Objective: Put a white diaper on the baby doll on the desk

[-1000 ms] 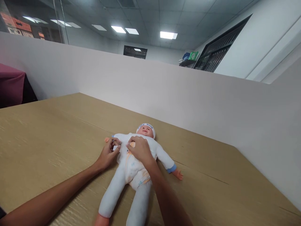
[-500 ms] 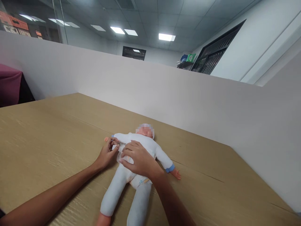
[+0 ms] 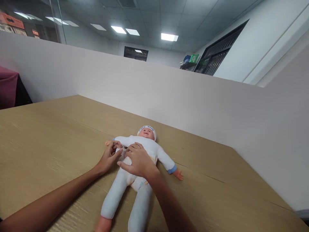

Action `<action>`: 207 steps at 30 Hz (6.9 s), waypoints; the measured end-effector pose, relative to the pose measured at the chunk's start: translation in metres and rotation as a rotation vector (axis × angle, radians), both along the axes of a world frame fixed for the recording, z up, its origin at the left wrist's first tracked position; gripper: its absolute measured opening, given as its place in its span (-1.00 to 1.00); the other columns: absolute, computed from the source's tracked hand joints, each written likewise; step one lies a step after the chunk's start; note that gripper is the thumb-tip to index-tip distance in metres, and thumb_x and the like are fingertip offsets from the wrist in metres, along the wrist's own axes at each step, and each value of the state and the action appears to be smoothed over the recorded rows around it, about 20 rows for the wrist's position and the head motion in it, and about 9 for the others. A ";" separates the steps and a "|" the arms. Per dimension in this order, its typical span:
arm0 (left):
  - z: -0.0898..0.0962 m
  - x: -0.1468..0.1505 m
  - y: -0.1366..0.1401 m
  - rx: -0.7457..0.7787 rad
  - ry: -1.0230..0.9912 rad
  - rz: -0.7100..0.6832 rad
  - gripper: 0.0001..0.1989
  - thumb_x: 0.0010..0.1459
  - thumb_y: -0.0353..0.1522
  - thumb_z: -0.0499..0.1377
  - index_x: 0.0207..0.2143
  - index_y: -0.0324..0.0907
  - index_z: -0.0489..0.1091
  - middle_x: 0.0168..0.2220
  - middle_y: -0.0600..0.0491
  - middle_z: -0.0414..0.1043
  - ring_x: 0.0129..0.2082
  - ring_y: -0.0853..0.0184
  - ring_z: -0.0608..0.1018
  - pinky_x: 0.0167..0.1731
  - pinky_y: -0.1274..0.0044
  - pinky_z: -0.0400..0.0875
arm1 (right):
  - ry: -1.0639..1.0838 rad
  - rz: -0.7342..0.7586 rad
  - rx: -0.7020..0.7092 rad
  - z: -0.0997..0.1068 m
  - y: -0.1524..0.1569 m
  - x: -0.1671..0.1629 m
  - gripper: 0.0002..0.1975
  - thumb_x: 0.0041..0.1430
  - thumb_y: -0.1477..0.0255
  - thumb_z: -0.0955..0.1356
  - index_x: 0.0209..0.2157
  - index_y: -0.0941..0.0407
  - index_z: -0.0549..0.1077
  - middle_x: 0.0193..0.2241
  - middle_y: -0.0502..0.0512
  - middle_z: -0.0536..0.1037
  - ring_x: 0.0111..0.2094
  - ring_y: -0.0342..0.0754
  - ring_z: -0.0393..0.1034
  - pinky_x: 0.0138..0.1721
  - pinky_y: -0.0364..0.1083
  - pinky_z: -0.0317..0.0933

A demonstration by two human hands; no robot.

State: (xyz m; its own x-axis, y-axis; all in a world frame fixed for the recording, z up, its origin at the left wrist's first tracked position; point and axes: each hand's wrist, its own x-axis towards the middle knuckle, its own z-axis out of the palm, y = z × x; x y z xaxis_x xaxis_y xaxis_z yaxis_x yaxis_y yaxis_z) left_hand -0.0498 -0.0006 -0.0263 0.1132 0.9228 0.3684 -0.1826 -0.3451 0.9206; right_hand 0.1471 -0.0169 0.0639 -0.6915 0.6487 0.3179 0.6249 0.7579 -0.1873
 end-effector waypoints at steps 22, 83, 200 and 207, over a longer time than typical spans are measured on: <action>0.009 0.018 0.001 -0.085 -0.083 -0.090 -0.49 0.35 -0.02 0.36 0.12 -0.09 0.30 -0.39 0.23 0.24 -0.46 0.40 0.26 -0.45 0.56 0.14 | 0.248 -0.205 -0.066 -0.013 -0.036 0.045 -0.53 0.46 0.34 0.44 0.34 -0.08 0.47 0.23 0.15 0.50 0.31 0.16 0.33 0.39 0.23 0.24; 0.026 0.041 -0.004 -0.049 0.095 -0.106 -0.62 0.51 -0.01 0.16 0.09 -0.10 0.40 -0.29 0.12 0.37 -0.21 0.25 0.42 -0.09 0.43 0.31 | 0.537 -0.037 0.031 -0.047 -0.027 0.045 -0.47 0.42 0.52 0.39 0.31 -0.01 0.19 0.28 0.17 0.43 0.35 0.08 0.31 0.41 0.16 0.21; 0.029 0.029 -0.117 0.156 1.234 0.257 -0.79 0.50 -0.20 0.20 -0.20 -0.10 0.43 -0.21 -0.01 0.59 -0.14 -0.03 0.43 -0.08 0.25 0.15 | 0.087 -0.714 -0.017 -0.073 -0.158 0.017 -0.75 0.41 0.35 0.47 0.07 0.08 0.56 -0.04 0.21 0.58 0.00 0.25 0.40 0.06 0.21 0.25; 0.022 0.025 -0.103 0.242 1.130 0.206 -0.75 0.48 -0.23 0.17 -0.31 -0.11 0.40 -0.23 0.03 0.54 -0.20 0.06 0.39 -0.11 0.28 0.15 | 0.203 -0.663 0.025 -0.080 -0.147 0.019 -0.83 0.39 0.46 0.45 -0.02 0.02 0.57 0.16 0.16 0.53 0.08 0.19 0.39 0.08 0.15 0.21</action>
State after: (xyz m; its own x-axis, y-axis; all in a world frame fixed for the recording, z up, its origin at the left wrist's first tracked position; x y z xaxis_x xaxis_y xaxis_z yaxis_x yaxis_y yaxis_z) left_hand -0.0247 -0.1032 -0.0044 0.3452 0.8814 0.3225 0.7760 -0.4613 0.4301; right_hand 0.1662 -0.1642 -0.0162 -0.0766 0.9047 0.4191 0.9122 0.2333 -0.3368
